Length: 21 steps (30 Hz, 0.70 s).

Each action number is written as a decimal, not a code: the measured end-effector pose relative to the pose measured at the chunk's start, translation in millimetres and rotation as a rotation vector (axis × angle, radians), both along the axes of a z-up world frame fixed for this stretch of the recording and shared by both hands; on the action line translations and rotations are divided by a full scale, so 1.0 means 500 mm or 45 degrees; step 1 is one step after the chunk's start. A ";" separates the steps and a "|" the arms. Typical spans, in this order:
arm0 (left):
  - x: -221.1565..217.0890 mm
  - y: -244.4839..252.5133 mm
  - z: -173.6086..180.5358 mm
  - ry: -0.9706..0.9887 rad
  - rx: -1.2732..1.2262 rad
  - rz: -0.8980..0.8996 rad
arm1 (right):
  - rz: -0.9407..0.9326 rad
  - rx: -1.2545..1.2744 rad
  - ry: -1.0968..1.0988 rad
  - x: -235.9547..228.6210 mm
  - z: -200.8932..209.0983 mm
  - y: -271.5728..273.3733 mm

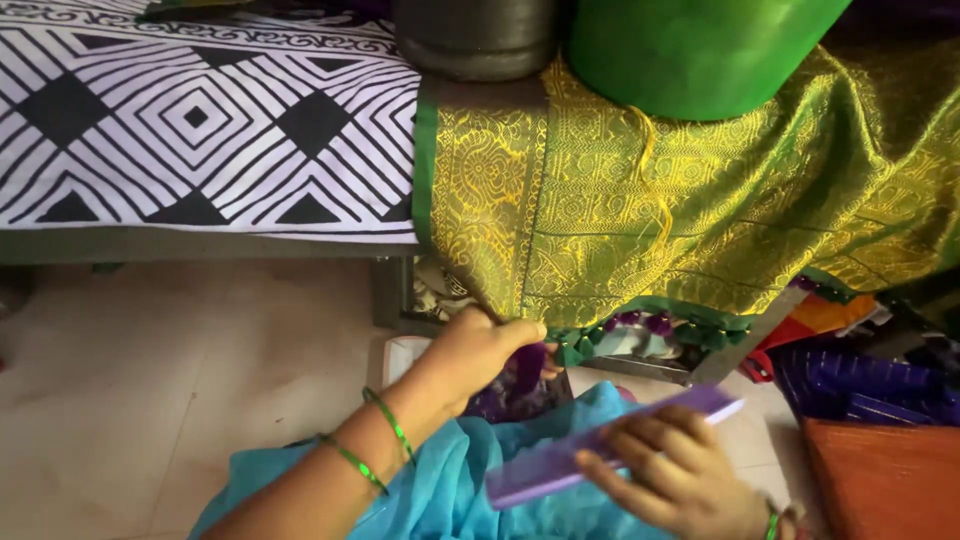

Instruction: Attaching decorative tassels to the edge of a saree.

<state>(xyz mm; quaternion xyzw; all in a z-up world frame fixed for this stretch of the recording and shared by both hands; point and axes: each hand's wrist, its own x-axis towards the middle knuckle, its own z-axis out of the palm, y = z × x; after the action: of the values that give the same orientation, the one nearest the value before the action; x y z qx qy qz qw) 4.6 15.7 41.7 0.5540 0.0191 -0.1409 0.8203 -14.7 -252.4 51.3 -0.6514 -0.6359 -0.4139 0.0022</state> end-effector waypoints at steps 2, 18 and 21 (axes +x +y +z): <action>-0.005 -0.014 -0.036 -0.275 0.152 0.109 | -0.054 -0.208 0.484 -0.010 -0.080 0.005; -0.096 -0.042 -0.116 -0.531 0.121 0.258 | 1.681 0.813 3.226 0.091 -0.126 0.181; -0.087 -0.032 -0.098 -0.463 -0.013 0.148 | 1.925 0.617 3.257 0.082 -0.107 0.212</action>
<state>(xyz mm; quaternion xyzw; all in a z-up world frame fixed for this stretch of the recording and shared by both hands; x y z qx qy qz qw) -38.8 -0.5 -7.3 0.5640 -0.0983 0.0091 0.8198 26.3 -146.4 -2.2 -0.0744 -0.2996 0.4243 0.8513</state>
